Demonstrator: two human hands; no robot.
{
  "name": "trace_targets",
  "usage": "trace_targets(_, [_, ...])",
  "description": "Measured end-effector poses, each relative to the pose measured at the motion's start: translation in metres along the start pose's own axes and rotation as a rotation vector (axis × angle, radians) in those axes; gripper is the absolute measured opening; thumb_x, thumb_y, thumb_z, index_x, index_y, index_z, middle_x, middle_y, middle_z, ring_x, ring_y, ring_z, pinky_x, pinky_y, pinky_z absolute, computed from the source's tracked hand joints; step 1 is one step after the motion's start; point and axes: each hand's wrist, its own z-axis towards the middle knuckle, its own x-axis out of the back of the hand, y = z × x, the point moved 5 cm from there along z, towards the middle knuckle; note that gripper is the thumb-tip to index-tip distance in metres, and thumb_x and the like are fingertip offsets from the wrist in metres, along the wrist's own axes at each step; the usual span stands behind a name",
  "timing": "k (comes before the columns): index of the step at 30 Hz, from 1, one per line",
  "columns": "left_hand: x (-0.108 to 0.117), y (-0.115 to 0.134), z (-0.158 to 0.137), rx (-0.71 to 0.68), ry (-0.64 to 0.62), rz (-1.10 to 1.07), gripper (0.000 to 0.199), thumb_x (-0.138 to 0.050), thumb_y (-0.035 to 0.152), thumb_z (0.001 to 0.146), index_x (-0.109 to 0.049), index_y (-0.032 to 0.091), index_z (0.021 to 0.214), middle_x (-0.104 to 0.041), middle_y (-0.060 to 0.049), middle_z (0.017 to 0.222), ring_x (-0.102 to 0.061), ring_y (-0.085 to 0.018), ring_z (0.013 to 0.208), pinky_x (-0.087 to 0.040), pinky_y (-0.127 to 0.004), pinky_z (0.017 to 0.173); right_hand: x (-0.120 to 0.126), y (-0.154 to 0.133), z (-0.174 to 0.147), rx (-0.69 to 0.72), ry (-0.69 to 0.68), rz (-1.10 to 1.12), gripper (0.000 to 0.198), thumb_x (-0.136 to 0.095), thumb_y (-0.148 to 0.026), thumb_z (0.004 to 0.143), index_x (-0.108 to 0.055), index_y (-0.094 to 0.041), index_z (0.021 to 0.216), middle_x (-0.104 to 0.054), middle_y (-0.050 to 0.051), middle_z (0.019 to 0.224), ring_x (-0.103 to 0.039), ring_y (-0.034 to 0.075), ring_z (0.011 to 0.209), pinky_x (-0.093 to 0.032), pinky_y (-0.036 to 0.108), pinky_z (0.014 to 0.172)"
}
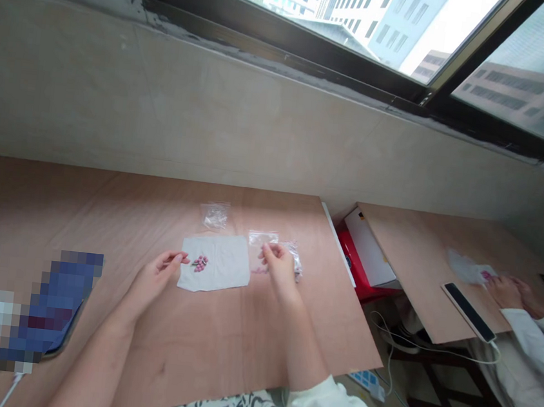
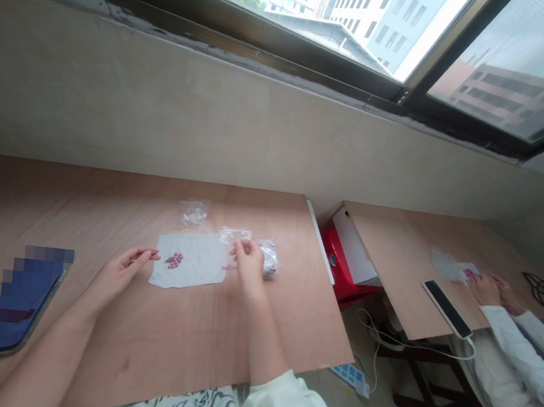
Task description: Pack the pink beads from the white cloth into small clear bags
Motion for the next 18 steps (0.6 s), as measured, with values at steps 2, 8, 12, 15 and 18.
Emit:
trace_targets(2, [0.008,-0.019,0.0,0.03,0.034,0.062,0.048,-0.046,0.059,0.06,-0.057,0.016,0.079,-0.066,-0.006,0.081,-0.059,-0.021,0.081,-0.043,-0.03,0.075,0.033,-0.007,0.015,0.007,0.142,-0.136,0.016,-0.053,-0.033,0.062,-0.049,-0.018,0.066,-0.052,-0.001,0.052,-0.045,0.01,0.044,-0.038,0.024,0.039])
trace_targets(8, [0.011,-0.047,-0.014,0.054,0.055,0.067,0.046,-0.043,0.06,0.061,-0.055,0.018,0.075,-0.066,-0.004,0.074,-0.06,-0.02,0.079,-0.044,-0.029,0.074,0.074,-0.008,0.037,0.052,0.306,-0.745,0.009,-0.052,-0.026,0.062,-0.052,-0.017,0.062,-0.058,0.006,0.061,-0.053,0.019,0.06,-0.035,0.027,0.053])
trace_targets(12, [0.009,-0.052,-0.018,-0.015,0.043,0.09,0.04,-0.043,0.055,0.065,-0.056,0.018,0.076,-0.064,-0.003,0.076,-0.058,-0.019,0.08,-0.043,-0.028,0.075,0.068,-0.005,0.027,0.108,0.401,-0.985,0.022,-0.049,-0.03,0.068,-0.055,-0.014,0.082,-0.059,0.014,0.08,-0.049,0.027,0.081,-0.033,0.034,0.065])
trace_targets(15, [0.009,-0.057,-0.018,-0.044,0.053,0.12,0.036,-0.043,0.051,0.068,-0.056,0.019,0.077,-0.064,-0.003,0.076,-0.058,-0.018,0.079,-0.042,-0.029,0.077,0.064,-0.013,0.014,0.143,0.611,-1.109,0.036,-0.049,-0.032,0.068,-0.051,-0.009,0.096,-0.052,0.021,0.096,-0.041,0.033,0.09,-0.029,0.041,0.071])
trace_targets(18, [0.009,-0.059,-0.018,-0.061,0.066,0.137,0.034,-0.042,0.049,0.07,-0.056,0.019,0.077,-0.063,-0.003,0.075,-0.058,-0.019,0.079,-0.042,-0.03,0.077,0.045,-0.026,0.003,0.209,0.717,-1.109,0.039,-0.044,-0.029,0.072,-0.047,-0.006,0.102,-0.046,0.023,0.101,-0.038,0.033,0.091,-0.027,0.042,0.072])
